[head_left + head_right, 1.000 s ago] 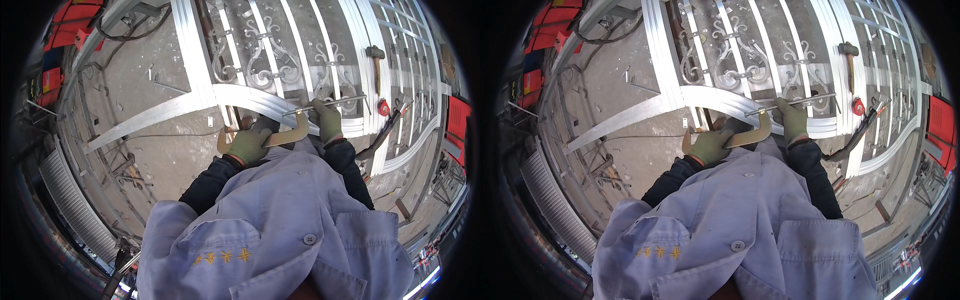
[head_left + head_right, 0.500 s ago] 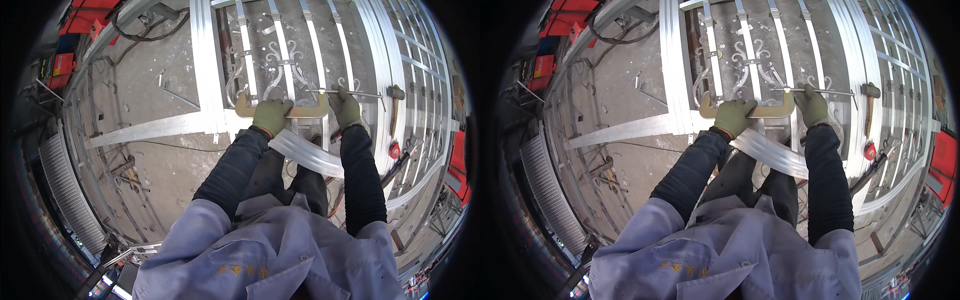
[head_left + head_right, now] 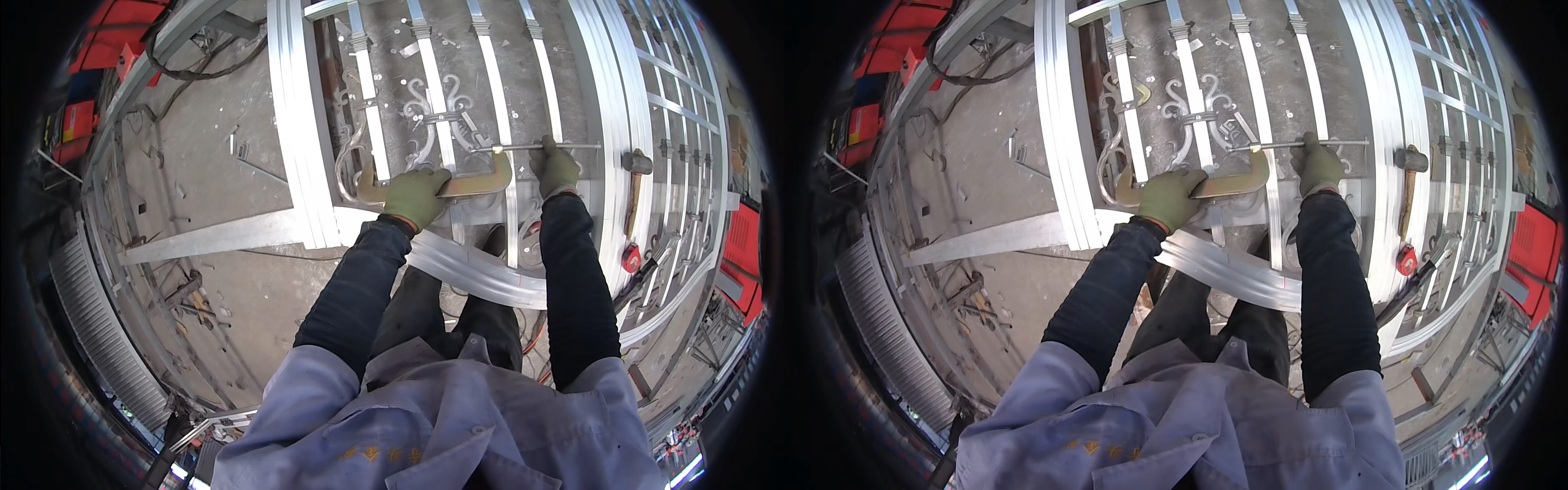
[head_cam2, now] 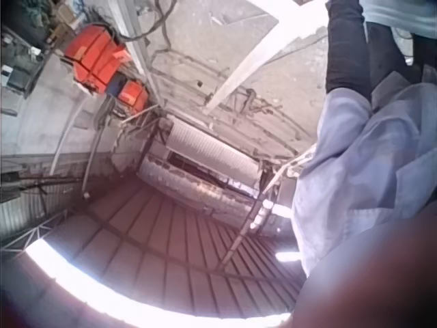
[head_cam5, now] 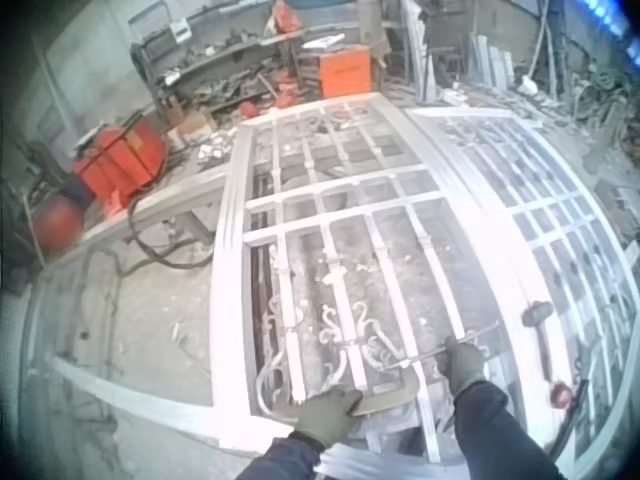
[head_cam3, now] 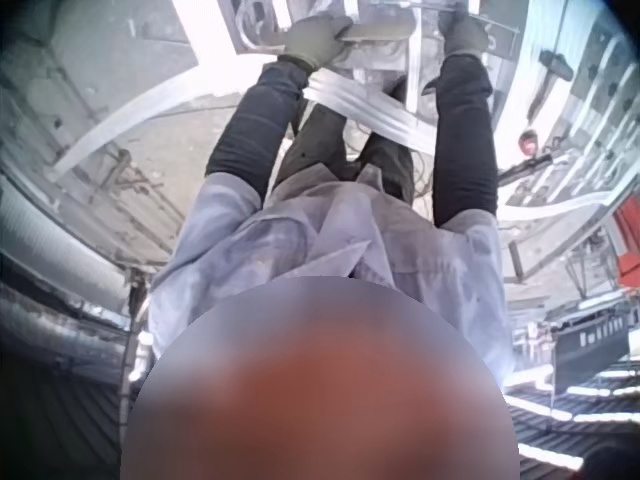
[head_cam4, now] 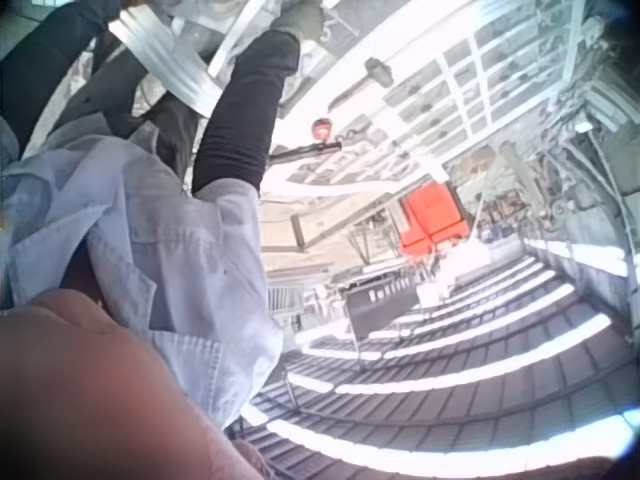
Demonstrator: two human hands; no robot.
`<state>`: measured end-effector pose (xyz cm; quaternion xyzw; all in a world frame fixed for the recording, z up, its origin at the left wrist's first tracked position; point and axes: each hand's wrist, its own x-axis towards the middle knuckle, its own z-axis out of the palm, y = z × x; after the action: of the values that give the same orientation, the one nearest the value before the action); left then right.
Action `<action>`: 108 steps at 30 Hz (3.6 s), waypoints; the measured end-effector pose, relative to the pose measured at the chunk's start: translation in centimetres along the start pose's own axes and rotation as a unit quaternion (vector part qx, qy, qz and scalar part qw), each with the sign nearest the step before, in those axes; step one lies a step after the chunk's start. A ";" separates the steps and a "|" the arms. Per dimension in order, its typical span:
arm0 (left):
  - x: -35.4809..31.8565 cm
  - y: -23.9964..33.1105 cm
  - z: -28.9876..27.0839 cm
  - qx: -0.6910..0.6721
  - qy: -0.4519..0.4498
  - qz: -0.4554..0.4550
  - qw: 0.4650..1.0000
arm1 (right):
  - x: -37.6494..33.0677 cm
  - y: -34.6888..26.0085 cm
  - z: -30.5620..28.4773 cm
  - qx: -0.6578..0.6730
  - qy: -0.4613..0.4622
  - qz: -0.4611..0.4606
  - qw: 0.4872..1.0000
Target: The person uses a metal bending tool to shape a curved aluminum profile, repeatedly measuring with a tape measure and adjusting the bend. The person also uses a hammer to tap the profile into place on a larger metal frame structure.
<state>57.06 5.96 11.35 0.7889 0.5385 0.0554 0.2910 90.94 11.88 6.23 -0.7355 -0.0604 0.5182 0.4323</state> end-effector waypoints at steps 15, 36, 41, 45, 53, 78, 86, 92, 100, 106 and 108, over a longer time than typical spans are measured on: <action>0.6 -0.6 0.0 0.007 -0.053 -0.063 0.997 | -1.4 -1.8 1.3 0.152 -0.070 0.040 0.985; 1.6 -0.2 0.1 0.001 -0.070 -0.061 0.996 | 6.0 1.9 -2.5 0.031 -0.126 -0.070 0.989; 1.2 -0.1 -0.3 -0.002 -0.066 -0.046 0.997 | 2.7 -1.0 0.7 -0.059 0.026 0.038 0.997; 1.5 -0.2 -0.3 -0.009 -0.058 -0.042 0.997 | 1.2 -1.6 -0.3 0.120 -0.089 0.003 0.989; 1.2 0.0 -0.8 -0.006 -0.061 -0.038 0.997 | 1.8 -1.2 -1.0 0.038 -0.064 0.038 0.996; -20.6 14.0 -9.4 -0.119 -0.133 -0.104 0.978 | -20.7 -3.4 -12.8 -0.123 -0.110 -0.025 0.986; -24.9 13.9 -8.6 -0.141 -0.106 -0.064 0.982 | -24.1 0.0 -17.3 -0.329 -0.260 -0.448 0.790; -25.4 13.8 -8.3 -0.149 -0.136 -0.069 0.977 | -25.6 -0.4 -17.9 -0.289 -0.231 -0.277 0.887; -25.7 13.7 -8.7 -0.140 -0.127 -0.071 0.979 | -28.7 -0.8 -15.8 -0.068 -0.119 -0.031 0.990; -24.7 13.8 -7.5 -0.115 -0.176 -0.050 0.976 | -25.5 1.1 -17.7 -0.155 -0.156 -0.110 0.969; -25.8 13.2 -6.8 -0.120 -0.146 -0.095 0.977 | -27.3 -0.7 -16.0 -0.145 -0.223 0.018 0.964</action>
<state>54.41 -17.33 29.64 0.6933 0.5521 -0.0240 0.4626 91.78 -11.50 27.54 -0.6575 -0.2166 0.6621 0.2872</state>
